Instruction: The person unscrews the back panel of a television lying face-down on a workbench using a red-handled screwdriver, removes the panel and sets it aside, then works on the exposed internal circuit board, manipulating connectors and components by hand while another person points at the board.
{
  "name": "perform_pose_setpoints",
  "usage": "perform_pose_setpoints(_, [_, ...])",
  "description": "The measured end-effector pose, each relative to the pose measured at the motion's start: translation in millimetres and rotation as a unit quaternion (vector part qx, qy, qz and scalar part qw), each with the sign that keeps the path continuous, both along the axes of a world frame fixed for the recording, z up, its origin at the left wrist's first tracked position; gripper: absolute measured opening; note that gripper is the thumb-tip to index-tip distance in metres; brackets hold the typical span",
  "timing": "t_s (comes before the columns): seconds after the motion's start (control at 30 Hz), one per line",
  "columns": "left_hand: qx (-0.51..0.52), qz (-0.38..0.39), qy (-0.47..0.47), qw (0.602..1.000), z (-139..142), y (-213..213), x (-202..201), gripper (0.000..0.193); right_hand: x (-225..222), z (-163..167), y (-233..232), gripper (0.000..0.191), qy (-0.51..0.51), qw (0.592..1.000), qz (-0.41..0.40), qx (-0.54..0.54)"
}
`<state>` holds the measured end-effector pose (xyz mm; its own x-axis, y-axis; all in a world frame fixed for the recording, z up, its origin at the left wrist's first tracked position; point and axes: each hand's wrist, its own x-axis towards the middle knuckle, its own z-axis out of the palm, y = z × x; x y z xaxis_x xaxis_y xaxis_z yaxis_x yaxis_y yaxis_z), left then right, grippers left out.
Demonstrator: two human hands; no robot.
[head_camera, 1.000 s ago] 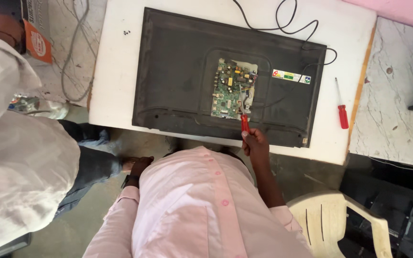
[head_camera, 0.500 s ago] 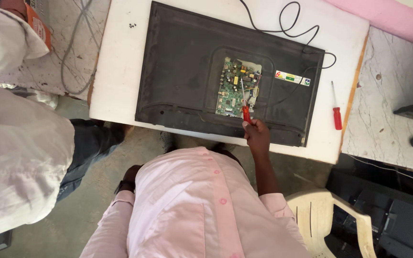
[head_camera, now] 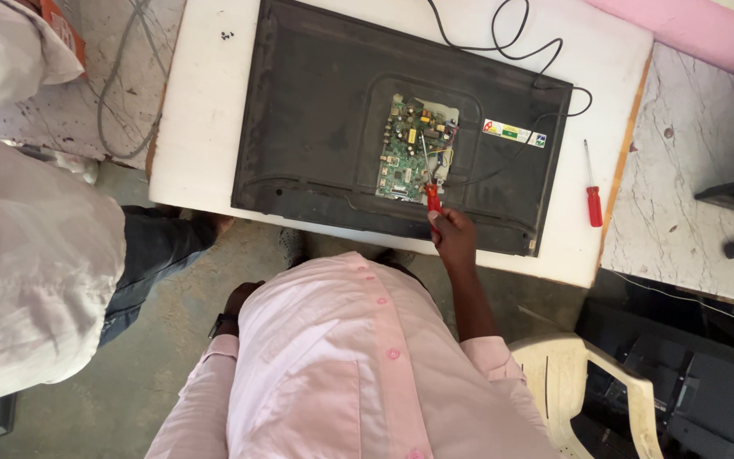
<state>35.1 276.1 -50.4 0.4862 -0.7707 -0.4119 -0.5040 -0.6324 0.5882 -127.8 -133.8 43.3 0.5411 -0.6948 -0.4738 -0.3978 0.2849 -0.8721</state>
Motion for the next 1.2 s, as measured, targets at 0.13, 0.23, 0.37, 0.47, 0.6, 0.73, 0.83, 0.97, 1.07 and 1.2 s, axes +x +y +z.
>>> perform_pose_setpoints(0.13, [-0.076,-0.033,-0.06,0.995,-5,2,-2,0.033,1,2,-2,0.024,0.029,0.998,-0.007,0.056])
perform_pose_setpoints(0.23, [0.078,-0.022,0.003,0.997,-3,4,-3,0.029,3,9,-2,0.028,0.01,0.998,-0.004,0.059])
perform_pose_setpoints(0.37, [0.105,-0.019,0.026,0.994,2,8,-2,0.03,6,21,2,0.034,0.033,0.998,0.001,0.06])
perform_pose_setpoints(0.47, [0.11,-0.018,0.028,0.993,3,10,-2,0.031,8,27,5,0.038,0.013,0.998,0.003,0.067])
perform_pose_setpoints(0.6, [0.094,-0.02,0.013,0.995,-1,10,-3,0.03,8,32,5,0.039,0.007,0.997,0.008,0.072])
perform_pose_setpoints(0.73, [0.089,-0.032,0.0,0.996,-3,8,-4,0.028,8,29,5,0.04,0.027,0.995,0.002,0.098])
perform_pose_setpoints(0.83, [0.083,-0.023,0.012,0.996,-2,6,-4,0.028,8,25,7,0.039,0.02,0.995,0.004,0.099])
perform_pose_setpoints(0.97, [0.064,-0.046,-0.021,0.997,0,5,-4,0.028,8,24,7,0.041,0.026,0.994,0.005,0.109])
perform_pose_setpoints(1.07, [0.095,-0.035,-0.003,0.995,2,6,-3,0.029,9,28,5,0.041,0.029,0.992,0.001,0.127])
perform_pose_setpoints(1.2, [0.114,-0.009,0.029,0.993,6,10,-2,0.031,10,39,2,0.042,0.034,0.988,0.0,0.151])
